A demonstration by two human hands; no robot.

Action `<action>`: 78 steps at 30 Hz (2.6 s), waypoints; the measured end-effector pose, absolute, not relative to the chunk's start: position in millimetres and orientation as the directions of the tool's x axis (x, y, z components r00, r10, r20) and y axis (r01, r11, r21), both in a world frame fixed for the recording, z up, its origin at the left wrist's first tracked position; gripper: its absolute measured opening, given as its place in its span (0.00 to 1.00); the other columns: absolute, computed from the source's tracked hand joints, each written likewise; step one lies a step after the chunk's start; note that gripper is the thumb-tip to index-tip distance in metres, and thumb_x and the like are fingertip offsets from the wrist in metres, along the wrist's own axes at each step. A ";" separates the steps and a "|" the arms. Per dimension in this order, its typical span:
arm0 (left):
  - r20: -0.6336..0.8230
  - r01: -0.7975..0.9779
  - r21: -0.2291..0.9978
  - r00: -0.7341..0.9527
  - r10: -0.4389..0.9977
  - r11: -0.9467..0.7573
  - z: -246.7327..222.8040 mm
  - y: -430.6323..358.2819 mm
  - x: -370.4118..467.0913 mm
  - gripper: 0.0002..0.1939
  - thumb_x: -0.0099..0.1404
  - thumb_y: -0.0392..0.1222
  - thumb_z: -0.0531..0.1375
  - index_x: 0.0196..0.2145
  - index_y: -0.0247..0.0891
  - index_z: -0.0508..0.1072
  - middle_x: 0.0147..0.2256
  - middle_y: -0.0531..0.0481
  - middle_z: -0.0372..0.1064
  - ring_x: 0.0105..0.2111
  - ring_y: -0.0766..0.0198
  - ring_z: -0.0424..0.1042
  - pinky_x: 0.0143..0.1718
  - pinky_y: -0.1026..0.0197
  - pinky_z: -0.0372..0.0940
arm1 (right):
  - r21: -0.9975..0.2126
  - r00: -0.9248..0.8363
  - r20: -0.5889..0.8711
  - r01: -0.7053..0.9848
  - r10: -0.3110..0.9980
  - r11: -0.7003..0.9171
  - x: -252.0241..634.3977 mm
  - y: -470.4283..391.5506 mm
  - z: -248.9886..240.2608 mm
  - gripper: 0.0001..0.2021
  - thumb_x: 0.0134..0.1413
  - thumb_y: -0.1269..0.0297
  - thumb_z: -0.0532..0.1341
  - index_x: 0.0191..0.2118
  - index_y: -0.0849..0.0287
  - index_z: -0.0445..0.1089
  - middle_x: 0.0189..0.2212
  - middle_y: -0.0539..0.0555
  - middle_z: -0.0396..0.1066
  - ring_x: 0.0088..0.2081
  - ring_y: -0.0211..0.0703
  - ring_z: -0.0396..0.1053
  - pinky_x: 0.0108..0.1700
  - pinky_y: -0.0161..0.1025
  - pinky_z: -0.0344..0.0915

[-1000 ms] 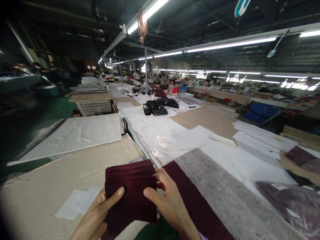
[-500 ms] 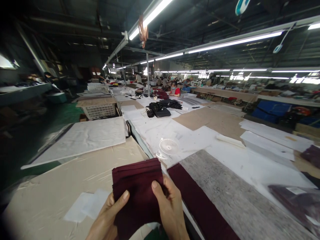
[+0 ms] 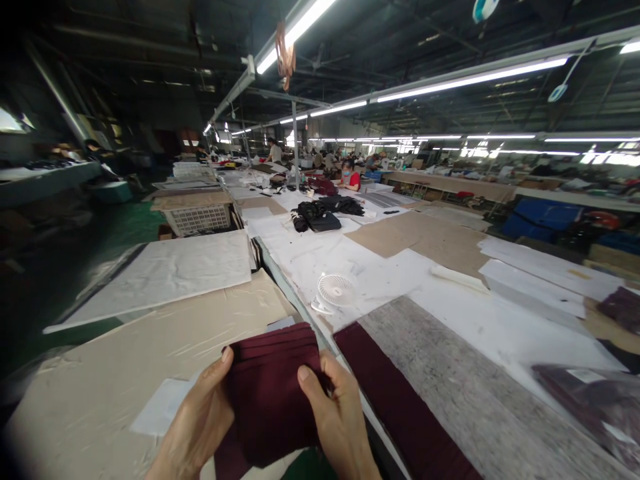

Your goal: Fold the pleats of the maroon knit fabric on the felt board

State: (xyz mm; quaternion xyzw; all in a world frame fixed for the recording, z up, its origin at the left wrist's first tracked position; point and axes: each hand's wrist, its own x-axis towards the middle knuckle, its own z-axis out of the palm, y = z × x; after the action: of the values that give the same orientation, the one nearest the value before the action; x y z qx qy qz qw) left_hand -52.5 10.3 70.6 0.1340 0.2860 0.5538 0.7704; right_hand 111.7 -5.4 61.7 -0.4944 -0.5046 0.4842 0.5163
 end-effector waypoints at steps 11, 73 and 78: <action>-0.305 -0.816 0.432 0.269 0.914 0.384 62.4 7.2 -54.4 0.14 0.63 0.41 0.57 0.43 0.35 0.77 0.42 0.42 0.76 0.50 0.51 0.70 0.56 0.51 0.61 | -1.000 0.073 0.014 -0.008 0.997 0.014 110.4 -8.8 60.7 0.12 0.54 0.55 0.59 0.27 0.59 0.66 0.25 0.50 0.64 0.31 0.42 0.63 0.37 0.39 0.65; -0.182 -0.731 0.615 0.234 0.955 0.297 43.0 -3.8 -60.5 0.22 0.49 0.52 0.68 0.41 0.42 0.78 0.44 0.46 0.76 0.51 0.47 0.68 0.56 0.52 0.60 | -0.951 0.004 0.093 0.296 0.996 0.088 125.7 2.0 63.2 0.11 0.55 0.56 0.59 0.33 0.60 0.67 0.32 0.52 0.69 0.35 0.43 0.68 0.37 0.37 0.66; -0.206 -0.602 0.760 0.138 0.969 0.247 38.4 -6.3 -49.7 0.15 0.54 0.39 0.67 0.41 0.44 0.78 0.41 0.49 0.77 0.48 0.53 0.71 0.54 0.55 0.62 | -0.969 -0.023 0.097 0.227 0.995 0.100 122.8 0.7 64.7 0.08 0.54 0.60 0.60 0.37 0.59 0.68 0.34 0.52 0.71 0.36 0.44 0.70 0.40 0.39 0.66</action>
State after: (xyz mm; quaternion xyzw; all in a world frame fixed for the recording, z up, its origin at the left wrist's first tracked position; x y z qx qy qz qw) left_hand -49.7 -6.3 38.4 0.2618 0.3507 0.5550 0.7074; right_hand 122.8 0.7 64.7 -0.5257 -0.5811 0.4169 0.4606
